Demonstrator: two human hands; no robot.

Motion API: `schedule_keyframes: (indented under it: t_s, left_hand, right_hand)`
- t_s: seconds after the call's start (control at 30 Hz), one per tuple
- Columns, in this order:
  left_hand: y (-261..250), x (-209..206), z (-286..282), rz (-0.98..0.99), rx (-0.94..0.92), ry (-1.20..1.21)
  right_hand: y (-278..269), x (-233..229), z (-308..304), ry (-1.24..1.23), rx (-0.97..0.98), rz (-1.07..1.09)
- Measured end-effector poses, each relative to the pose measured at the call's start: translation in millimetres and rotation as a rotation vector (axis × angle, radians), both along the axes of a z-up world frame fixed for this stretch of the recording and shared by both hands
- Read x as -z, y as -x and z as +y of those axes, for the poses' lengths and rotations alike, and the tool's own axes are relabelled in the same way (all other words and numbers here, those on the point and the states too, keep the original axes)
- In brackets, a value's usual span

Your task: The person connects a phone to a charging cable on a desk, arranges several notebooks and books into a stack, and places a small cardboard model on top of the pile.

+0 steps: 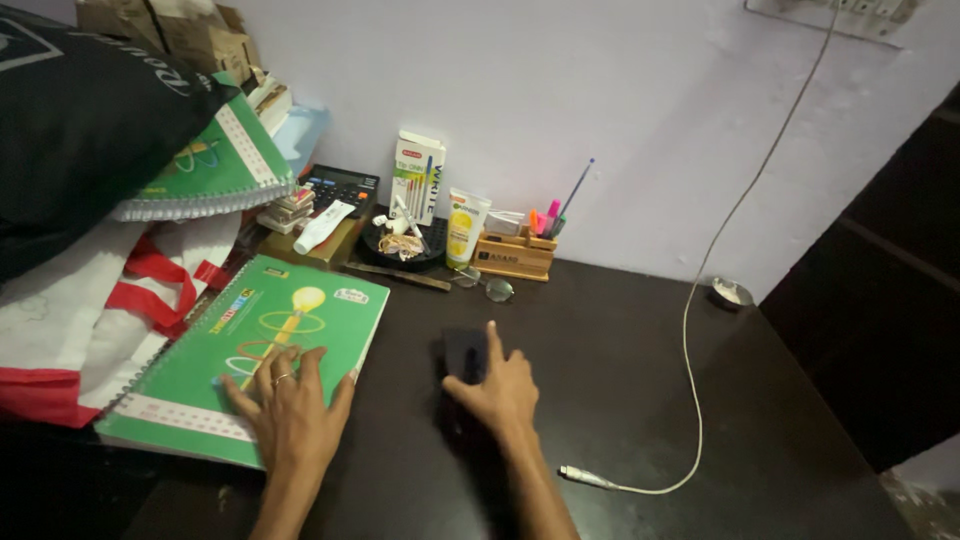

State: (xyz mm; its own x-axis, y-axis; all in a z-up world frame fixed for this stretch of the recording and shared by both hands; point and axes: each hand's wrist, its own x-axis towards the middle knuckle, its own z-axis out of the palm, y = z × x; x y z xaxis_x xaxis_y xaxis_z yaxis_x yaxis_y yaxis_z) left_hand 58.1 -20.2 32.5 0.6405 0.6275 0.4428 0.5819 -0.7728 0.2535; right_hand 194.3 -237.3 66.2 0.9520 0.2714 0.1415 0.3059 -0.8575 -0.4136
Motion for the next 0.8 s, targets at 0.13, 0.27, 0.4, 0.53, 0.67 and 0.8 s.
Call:
schedule_keyframes:
  t_s: [0.13,0.27,0.4,0.53,0.67,0.8]
  left_hand:
    - [-4,-3,1,0.107,0.008,-0.061]
    - [0,-7,-4,0.091,0.027,-0.1]
    - [-11,-5,-23,-0.037,0.124,-0.062]
    - [-56,13,-66,-0.428,0.503,0.108]
    - [-106,22,-128,-0.492,0.709,0.774]
    - [-125,20,-167,-0.49,0.765,1.739]
  right_hand:
    - [-12,-4,-9,-0.007,0.062,-0.033]
    - [-16,-4,-11,-0.017,0.061,-0.041]
    - [-18,3,-17,-0.058,0.05,-0.1]
    - [-24,14,-31,-0.183,0.071,-0.107]
    - [-32,18,-55,-0.352,0.084,-0.105]
    - [-28,8,-79,-0.399,0.111,-0.15]
